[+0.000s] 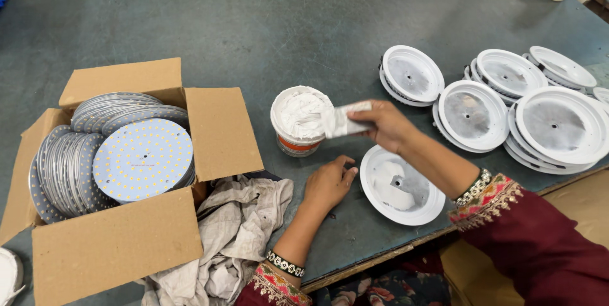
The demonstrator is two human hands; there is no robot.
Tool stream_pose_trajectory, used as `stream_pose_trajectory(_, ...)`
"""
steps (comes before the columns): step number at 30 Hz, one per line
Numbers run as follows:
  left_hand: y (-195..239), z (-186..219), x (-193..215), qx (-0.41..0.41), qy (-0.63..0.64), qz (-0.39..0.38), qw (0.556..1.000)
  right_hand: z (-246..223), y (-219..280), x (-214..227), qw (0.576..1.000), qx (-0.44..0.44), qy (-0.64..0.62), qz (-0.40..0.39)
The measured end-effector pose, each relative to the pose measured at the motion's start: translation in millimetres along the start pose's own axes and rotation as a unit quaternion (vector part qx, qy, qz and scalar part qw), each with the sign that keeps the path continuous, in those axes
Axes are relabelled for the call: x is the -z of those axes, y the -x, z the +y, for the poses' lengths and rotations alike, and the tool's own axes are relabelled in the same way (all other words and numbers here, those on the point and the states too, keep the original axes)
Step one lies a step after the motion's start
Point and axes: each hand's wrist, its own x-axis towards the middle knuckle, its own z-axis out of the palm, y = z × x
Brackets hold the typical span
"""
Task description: The person applies a white paste to the center of circular white plastic parts using a small metal spatula. They take parts from a cardboard box, spread the paste, and place the finished parts into a stack on the table.
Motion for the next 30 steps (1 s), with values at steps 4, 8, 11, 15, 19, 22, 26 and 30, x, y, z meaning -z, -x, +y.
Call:
stream_pose_trajectory(4, -3, -4, -6, -0.04, 0.02, 0.03, 0.999, -54, 17, 6, 0.99, 0.141, -0.026, -0.01)
stream_pose_trajectory(8, -7, -23, -23, 0.009, 0.09, -0.01, 0.996, -72, 71, 48, 0.971, 0.237, -0.028, 0.023)
stream_pose_trajectory(11, -26, -28, -35, 0.03, 0.219, -0.029, 0.975, -51, 119, 76, 0.976, 0.197, 0.045, 0.075)
stream_pose_trajectory(15, -67, -20, -60, -0.022, 0.084, -0.045, 0.995, 5, 159, 96, 0.902, 0.143, 0.386, 0.127)
stream_pose_trajectory(19, -75, -7, -76, 0.074, 0.172, -0.115, 0.976, 36, 163, 95, 0.798, 0.269, 0.533, 0.08)
stream_pose_trajectory(22, -56, -3, -82, 0.014, 0.08, -0.041, 0.996, 47, 160, 89, 0.715, 0.331, 0.61, 0.086)
stream_pose_trajectory(26, -33, 1, -78, 0.016, 0.118, -0.017, 0.993, 55, 152, 74, 0.656, 0.388, 0.64, 0.099)
stream_pose_trajectory(30, -29, 18, -75, -0.005, 0.135, 0.013, 0.991, 62, 146, 65, 0.618, 0.409, 0.66, 0.125)
